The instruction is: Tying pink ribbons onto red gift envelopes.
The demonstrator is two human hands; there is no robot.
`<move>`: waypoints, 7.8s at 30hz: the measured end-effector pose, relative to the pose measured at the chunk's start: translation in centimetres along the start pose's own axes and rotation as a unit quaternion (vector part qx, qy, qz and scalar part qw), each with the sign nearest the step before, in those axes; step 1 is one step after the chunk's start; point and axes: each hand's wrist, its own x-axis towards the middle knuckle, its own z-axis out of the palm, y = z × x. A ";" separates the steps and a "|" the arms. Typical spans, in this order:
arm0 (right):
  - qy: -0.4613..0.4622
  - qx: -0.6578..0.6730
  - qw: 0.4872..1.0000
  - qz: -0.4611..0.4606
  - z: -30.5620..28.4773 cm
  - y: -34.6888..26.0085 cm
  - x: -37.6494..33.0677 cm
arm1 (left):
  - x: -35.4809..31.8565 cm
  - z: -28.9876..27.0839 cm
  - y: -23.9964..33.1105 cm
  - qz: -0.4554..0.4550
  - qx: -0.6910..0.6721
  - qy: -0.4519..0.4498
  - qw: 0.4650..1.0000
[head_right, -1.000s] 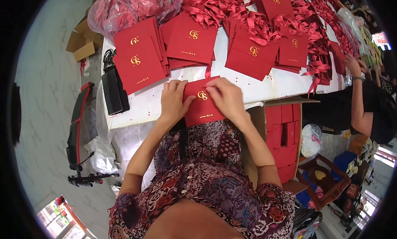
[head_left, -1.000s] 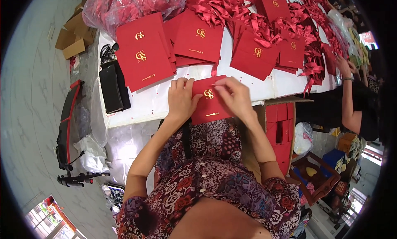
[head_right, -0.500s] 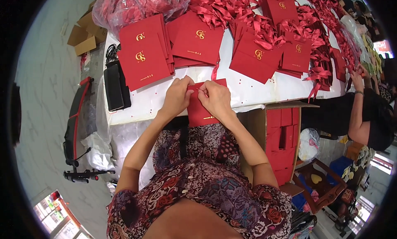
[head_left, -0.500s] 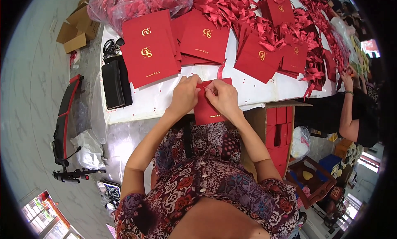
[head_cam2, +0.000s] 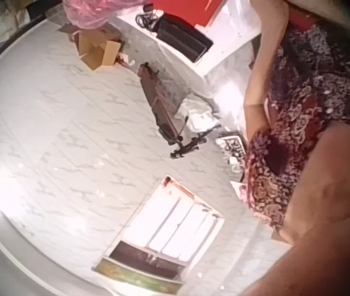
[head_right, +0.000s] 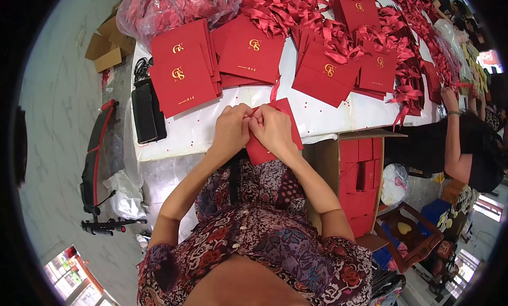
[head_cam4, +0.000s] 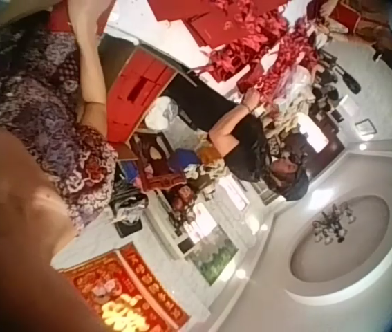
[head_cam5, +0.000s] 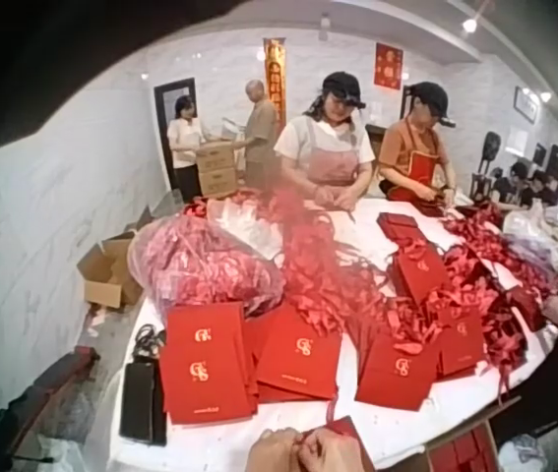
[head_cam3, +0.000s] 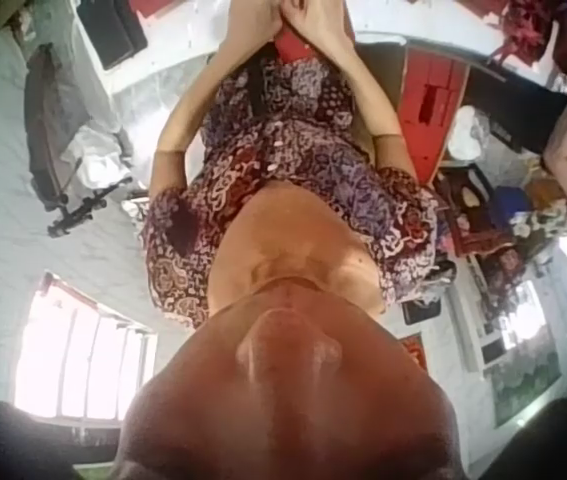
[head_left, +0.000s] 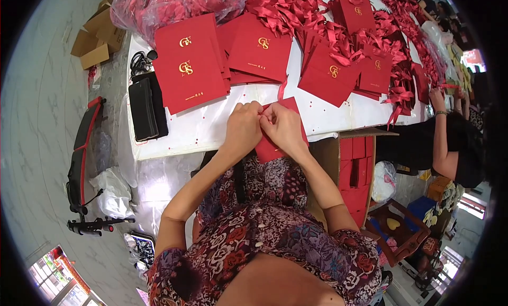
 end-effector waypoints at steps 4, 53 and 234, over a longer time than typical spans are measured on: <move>0.060 -0.055 0.990 -0.114 0.3 -0.4 -0.9 | 0.4 -0.7 -0.1 -0.025 -0.047 0.017 0.998; -0.025 0.227 0.969 0.097 -2.3 4.9 3.0 | 3.3 2.3 -1.9 -0.033 -0.021 0.025 0.999; -0.087 0.334 0.931 0.122 -6.1 3.6 -0.1 | -0.3 3.5 4.1 0.007 -0.129 0.026 0.991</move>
